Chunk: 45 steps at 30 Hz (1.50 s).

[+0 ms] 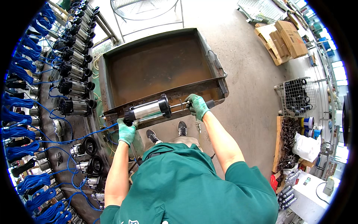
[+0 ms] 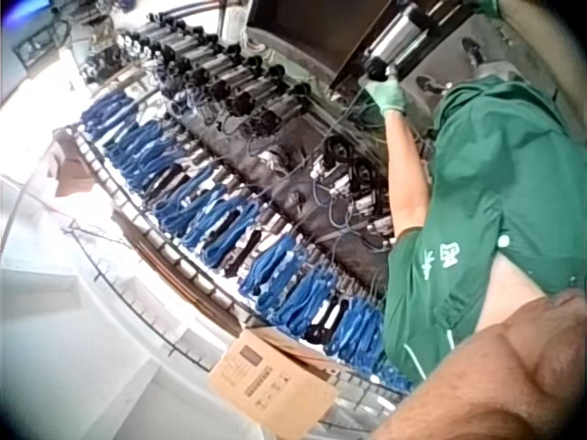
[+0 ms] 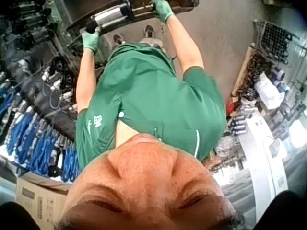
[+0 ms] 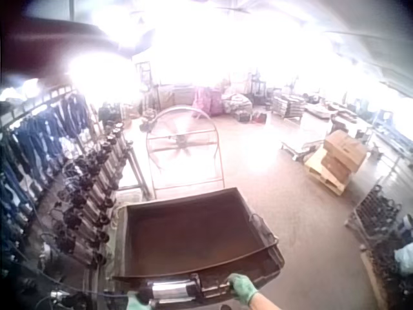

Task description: The person repeatedly picks up a cylindrical mechanical component, submerges it in a water-filled metal tray, and then removes it. This cycle is performed multiple times with the same object, likely as part of a functional or leak test.

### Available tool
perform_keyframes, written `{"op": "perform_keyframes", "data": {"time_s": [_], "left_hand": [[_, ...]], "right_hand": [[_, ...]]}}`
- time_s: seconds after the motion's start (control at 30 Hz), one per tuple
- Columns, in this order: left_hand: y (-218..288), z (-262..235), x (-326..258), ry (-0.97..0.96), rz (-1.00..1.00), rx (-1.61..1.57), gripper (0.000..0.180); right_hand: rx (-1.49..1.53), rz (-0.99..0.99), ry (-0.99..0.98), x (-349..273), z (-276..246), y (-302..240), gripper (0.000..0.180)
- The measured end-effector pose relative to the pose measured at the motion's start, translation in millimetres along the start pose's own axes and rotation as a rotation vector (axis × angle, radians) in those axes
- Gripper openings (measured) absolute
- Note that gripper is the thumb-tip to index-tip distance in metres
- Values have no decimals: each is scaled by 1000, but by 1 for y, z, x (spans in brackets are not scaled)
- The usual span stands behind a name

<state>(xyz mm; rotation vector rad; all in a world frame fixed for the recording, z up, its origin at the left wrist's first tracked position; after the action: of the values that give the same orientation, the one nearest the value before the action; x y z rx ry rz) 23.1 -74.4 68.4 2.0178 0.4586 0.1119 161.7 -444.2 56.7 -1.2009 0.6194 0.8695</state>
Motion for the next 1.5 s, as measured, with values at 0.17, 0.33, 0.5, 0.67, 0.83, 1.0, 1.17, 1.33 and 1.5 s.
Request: {"op": "perform_keyframes", "data": {"time_s": [0.17, 0.33, 0.5, 0.67, 0.83, 1.0, 1.17, 1.33, 1.5], "left_hand": [[2, -3, -5, -21, -27, 24, 63], [11, -4, -4, -26, -35, 98, 61], [-3, -3, 1, 6, 3, -20, 57], [5, -3, -1, -3, -19, -6, 57], [-7, -3, 0, -11, 7, 50, 56], [1, -3, -2, -6, 21, 55, 56], [-2, -2, -7, 61, 21, 99, 69], [-4, -4, -10, 89, 53, 125, 68], [0, -1, -10, 61, 15, 104, 65]], "right_hand": [[11, 77, 34, -3, 5, -4, 19], [-14, 111, 106, -2, 12, -9, 19], [-15, 123, 149, 3, 16, -4, 19], [-35, 128, 154, 6, 14, -6, 20], [-31, 110, 127, 9, 13, -2, 20], [-58, 122, 114, 15, 5, 1, 19], [-185, -128, -20, -9, -14, -5, 13], [-618, -355, 295, -18, -85, -43, 24], [-1349, -217, 965, -6, -152, -95, 24]]}}
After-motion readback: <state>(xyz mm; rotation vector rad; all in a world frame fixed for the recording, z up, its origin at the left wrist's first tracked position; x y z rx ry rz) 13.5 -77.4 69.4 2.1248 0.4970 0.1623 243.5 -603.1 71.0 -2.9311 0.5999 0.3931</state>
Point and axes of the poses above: each hand's wrist, its own x-axis towards the middle knuckle, its own z-axis out of the palm, y = z × x, the point moved 2 cm from there along x, towards the middle knuckle, and after that the axes turned 9 degrees about z, right-handed, at the moved point
